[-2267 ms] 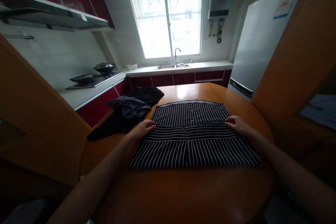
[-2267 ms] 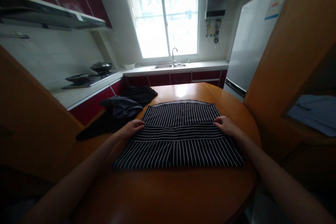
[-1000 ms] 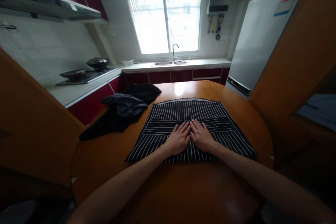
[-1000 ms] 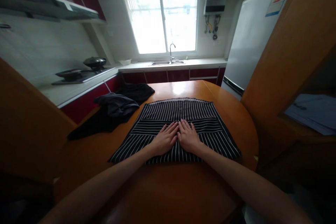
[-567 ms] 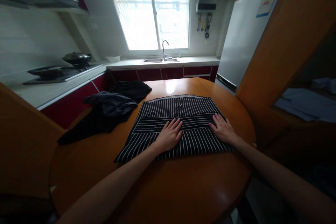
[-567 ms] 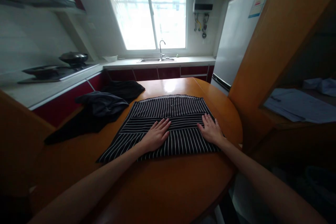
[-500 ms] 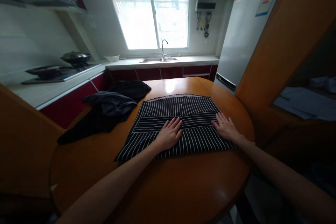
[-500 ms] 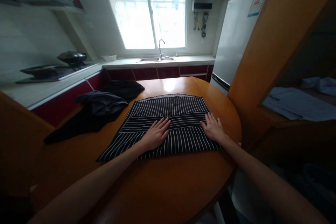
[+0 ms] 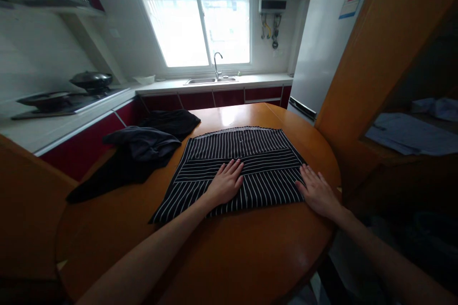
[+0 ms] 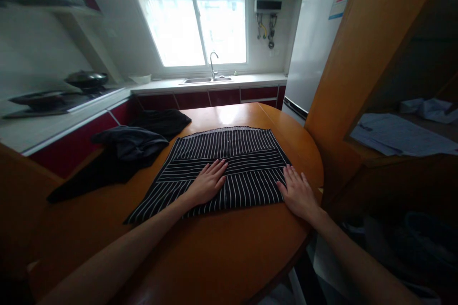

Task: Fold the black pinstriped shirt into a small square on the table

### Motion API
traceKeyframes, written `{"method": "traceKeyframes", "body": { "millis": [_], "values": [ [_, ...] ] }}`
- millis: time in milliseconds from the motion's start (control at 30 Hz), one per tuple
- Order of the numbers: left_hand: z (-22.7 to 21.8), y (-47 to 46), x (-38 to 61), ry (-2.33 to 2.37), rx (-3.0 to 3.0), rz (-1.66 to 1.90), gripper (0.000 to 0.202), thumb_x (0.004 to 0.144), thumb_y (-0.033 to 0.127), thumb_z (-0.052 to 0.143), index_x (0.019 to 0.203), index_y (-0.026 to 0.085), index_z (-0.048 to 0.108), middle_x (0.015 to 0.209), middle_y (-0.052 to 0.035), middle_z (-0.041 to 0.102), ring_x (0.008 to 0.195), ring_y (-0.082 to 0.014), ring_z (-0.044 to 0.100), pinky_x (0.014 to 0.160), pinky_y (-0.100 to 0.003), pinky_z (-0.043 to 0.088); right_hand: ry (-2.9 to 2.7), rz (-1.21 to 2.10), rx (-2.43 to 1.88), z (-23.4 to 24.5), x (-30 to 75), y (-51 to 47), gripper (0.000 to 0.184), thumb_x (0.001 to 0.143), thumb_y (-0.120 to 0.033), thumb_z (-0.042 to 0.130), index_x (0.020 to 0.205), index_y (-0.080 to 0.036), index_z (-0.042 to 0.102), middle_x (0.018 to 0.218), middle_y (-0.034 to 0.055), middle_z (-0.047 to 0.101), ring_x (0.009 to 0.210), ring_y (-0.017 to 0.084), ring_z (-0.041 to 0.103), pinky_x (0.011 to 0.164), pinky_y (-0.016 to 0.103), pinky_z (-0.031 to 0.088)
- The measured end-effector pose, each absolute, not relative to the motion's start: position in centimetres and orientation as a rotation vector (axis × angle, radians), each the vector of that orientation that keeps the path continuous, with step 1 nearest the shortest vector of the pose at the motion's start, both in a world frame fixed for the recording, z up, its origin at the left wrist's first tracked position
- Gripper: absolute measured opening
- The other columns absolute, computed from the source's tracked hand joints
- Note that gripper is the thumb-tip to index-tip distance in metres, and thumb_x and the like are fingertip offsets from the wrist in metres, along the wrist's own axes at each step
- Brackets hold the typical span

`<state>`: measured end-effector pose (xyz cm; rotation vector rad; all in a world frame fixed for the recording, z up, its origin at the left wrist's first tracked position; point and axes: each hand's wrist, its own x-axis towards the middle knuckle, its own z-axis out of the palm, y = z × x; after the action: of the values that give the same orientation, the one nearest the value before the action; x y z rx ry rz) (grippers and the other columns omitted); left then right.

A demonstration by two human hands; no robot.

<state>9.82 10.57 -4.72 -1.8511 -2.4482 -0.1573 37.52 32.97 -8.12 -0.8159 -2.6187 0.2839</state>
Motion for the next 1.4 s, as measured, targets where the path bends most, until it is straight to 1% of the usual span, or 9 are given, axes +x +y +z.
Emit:
{"method": "traceKeyframes", "body": {
  "millis": [67, 200, 400, 567, 767, 933, 1100, 1267, 1400],
  "values": [
    [-4.8, 10.6, 9.8, -2.445, -1.846, -0.165, 0.058, 0.106, 0.045, 0.021, 0.158, 0.020, 0.028, 0.164, -0.0023, 0.021, 0.153, -0.0218, 0.015, 0.123, -0.046, 0.016, -2.440, 0.466, -0.869, -7.9, 39.4, 34.6, 0.062, 0.098, -0.050, 0.032, 0.135, -0.007, 0.058, 0.146, 0.0196, 0.052, 0.139, 0.030, 0.044, 0.118, 0.049, 0.029],
    [-4.9, 10.7, 9.7, -2.431, -1.847, -0.179, 0.058, 0.105, 0.046, 0.022, 0.157, 0.021, 0.028, 0.164, -0.0025, 0.022, 0.153, -0.0222, 0.014, 0.123, -0.046, 0.016, -2.110, 0.794, -0.934, -6.8, 41.9, 36.1, 0.052, 0.097, -0.052, 0.034, 0.092, -0.017, 0.073, 0.115, 0.0158, 0.070, 0.110, 0.027, 0.064, 0.101, 0.041, 0.046],
    [-4.6, 10.6, 9.7, -2.449, -1.841, -0.164, 0.058, 0.106, 0.046, 0.021, 0.157, 0.020, 0.029, 0.164, -0.0027, 0.022, 0.153, -0.0225, 0.015, 0.123, -0.046, 0.015, -2.243, 0.887, -0.832, -6.0, 42.1, 35.6, 0.042, 0.086, -0.054, 0.054, 0.068, -0.021, 0.072, 0.112, 0.0132, 0.068, 0.110, 0.029, 0.060, 0.100, 0.043, 0.044],
    [-4.4, 10.6, 9.8, -2.450, -1.840, -0.169, 0.058, 0.106, 0.047, 0.021, 0.157, 0.021, 0.029, 0.164, -0.0031, 0.024, 0.152, -0.0222, 0.016, 0.123, -0.045, 0.015, -2.187, 0.781, -0.796, -5.4, 42.1, 35.0, 0.035, 0.083, -0.052, 0.061, 0.069, -0.022, 0.072, 0.099, 0.0101, 0.067, 0.100, 0.028, 0.061, 0.095, 0.043, 0.044],
    [-4.6, 10.6, 9.8, -2.451, -1.845, -0.208, 0.057, 0.105, 0.047, 0.023, 0.157, 0.023, 0.029, 0.164, -0.0024, 0.024, 0.152, -0.0228, 0.017, 0.123, -0.046, 0.016, -2.047, 1.030, -0.780, -4.8, 42.6, 34.2, 0.035, 0.082, -0.055, 0.065, 0.078, -0.020, 0.071, 0.085, 0.0071, 0.071, 0.083, 0.025, 0.065, 0.077, 0.035, 0.052],
    [-5.1, 10.7, 9.5, -2.439, -1.842, -0.219, 0.057, 0.105, 0.048, 0.022, 0.158, 0.026, 0.028, 0.164, -0.0015, 0.023, 0.152, -0.0229, 0.017, 0.123, -0.046, 0.015, -2.125, 1.041, -0.810, -4.9, 42.5, 34.2, 0.036, 0.088, -0.054, 0.058, 0.079, -0.020, 0.066, 0.074, 0.0037, 0.067, 0.071, 0.021, 0.062, 0.066, 0.031, 0.050],
    [-5.3, 10.7, 9.4, -2.434, -1.835, -0.219, 0.057, 0.105, 0.048, 0.022, 0.157, 0.026, 0.029, 0.164, -0.0010, 0.025, 0.152, -0.0223, 0.018, 0.123, -0.045, 0.016, -2.236, 1.027, -0.806, -5.1, 42.0, 34.4, 0.036, 0.089, -0.053, 0.054, 0.089, -0.019, 0.068, 0.087, 0.0073, 0.071, 0.083, 0.024, 0.065, 0.076, 0.035, 0.051],
    [-4.8, 10.6, 9.7, -2.442, -1.834, -0.218, 0.057, 0.105, 0.048, 0.023, 0.157, 0.024, 0.030, 0.163, -0.0017, 0.026, 0.152, -0.0224, 0.019, 0.123, -0.045, 0.016, -2.443, 0.805, -0.757, -5.0, 42.0, 34.8, 0.041, 0.089, -0.051, 0.053, 0.060, -0.023, 0.058, 0.081, 0.0070, 0.065, 0.082, 0.024, 0.061, 0.080, 0.037, 0.049],
    [-4.8, 10.6, 9.7, -2.443, -1.838, -0.231, 0.058, 0.105, 0.050, 0.021, 0.157, 0.024, 0.030, 0.164, -0.0021, 0.026, 0.152, -0.0225, 0.018, 0.123, -0.045, 0.016, -2.433, 0.705, -0.808, -5.5, 42.1, 35.1, 0.042, 0.092, -0.049, 0.045, 0.063, -0.023, 0.063, 0.088, 0.0081, 0.068, 0.090, 0.025, 0.061, 0.087, 0.040, 0.047]
  ]
}}
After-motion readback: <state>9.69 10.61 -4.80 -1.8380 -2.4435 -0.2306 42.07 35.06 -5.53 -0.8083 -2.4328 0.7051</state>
